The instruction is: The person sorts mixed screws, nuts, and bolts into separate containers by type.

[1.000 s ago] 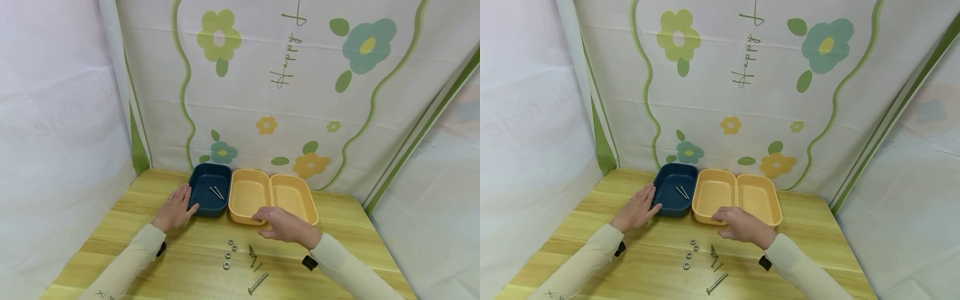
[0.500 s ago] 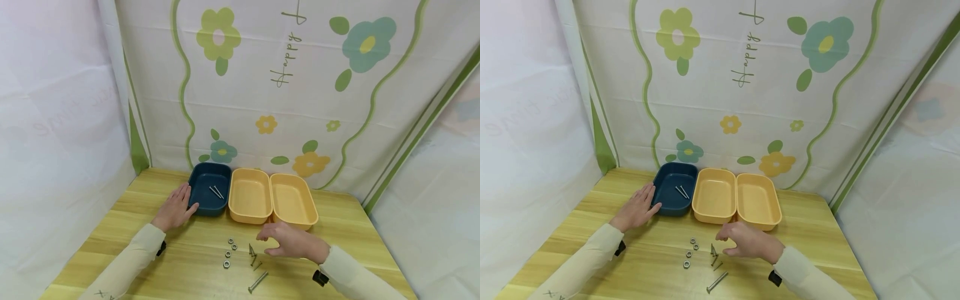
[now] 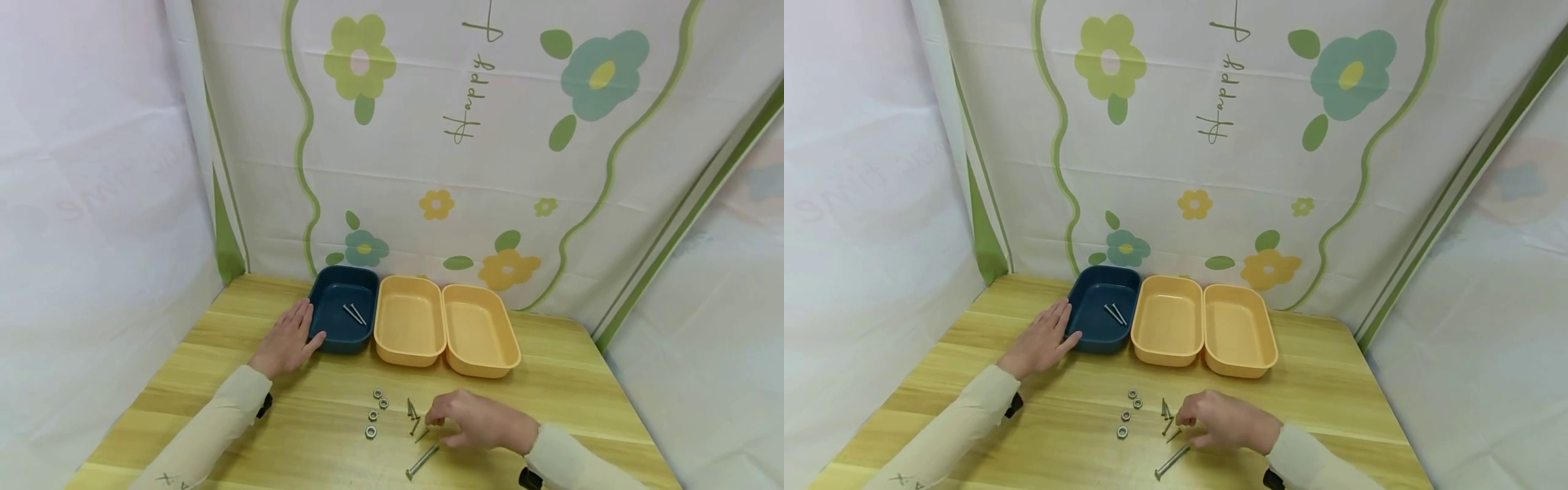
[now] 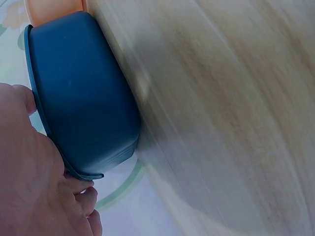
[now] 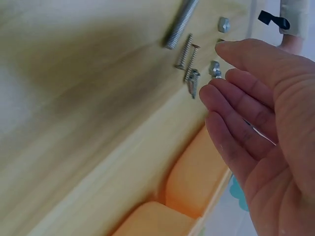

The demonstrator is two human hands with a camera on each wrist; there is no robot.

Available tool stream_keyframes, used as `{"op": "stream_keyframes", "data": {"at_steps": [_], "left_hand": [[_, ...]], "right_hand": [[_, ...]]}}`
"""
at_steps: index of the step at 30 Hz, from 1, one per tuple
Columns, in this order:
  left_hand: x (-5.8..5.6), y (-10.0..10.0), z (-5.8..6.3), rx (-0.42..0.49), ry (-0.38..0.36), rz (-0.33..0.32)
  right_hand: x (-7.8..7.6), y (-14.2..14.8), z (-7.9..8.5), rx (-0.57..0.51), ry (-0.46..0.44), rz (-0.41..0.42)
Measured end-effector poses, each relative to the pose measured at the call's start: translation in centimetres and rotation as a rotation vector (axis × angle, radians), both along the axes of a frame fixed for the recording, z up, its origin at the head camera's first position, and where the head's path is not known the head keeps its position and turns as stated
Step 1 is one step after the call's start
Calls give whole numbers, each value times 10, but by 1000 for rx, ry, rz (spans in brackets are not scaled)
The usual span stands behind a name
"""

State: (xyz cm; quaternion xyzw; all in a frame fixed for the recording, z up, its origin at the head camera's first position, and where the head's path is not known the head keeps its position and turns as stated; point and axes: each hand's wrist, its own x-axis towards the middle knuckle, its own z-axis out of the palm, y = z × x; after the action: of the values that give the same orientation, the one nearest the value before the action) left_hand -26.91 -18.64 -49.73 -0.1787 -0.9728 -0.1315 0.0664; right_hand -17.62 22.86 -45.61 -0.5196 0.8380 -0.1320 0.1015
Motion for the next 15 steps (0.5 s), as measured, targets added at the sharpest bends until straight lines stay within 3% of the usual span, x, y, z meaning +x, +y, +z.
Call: {"op": "stream_keyframes", "data": {"at_steps": [7, 15], "left_hand": [[0, 0, 0, -4, -2, -3], [-2, 0, -1, -7, -3, 0]], "right_hand": [[4, 2, -19, -7, 2, 19], [5, 2, -28, 9, 5, 6]]}}
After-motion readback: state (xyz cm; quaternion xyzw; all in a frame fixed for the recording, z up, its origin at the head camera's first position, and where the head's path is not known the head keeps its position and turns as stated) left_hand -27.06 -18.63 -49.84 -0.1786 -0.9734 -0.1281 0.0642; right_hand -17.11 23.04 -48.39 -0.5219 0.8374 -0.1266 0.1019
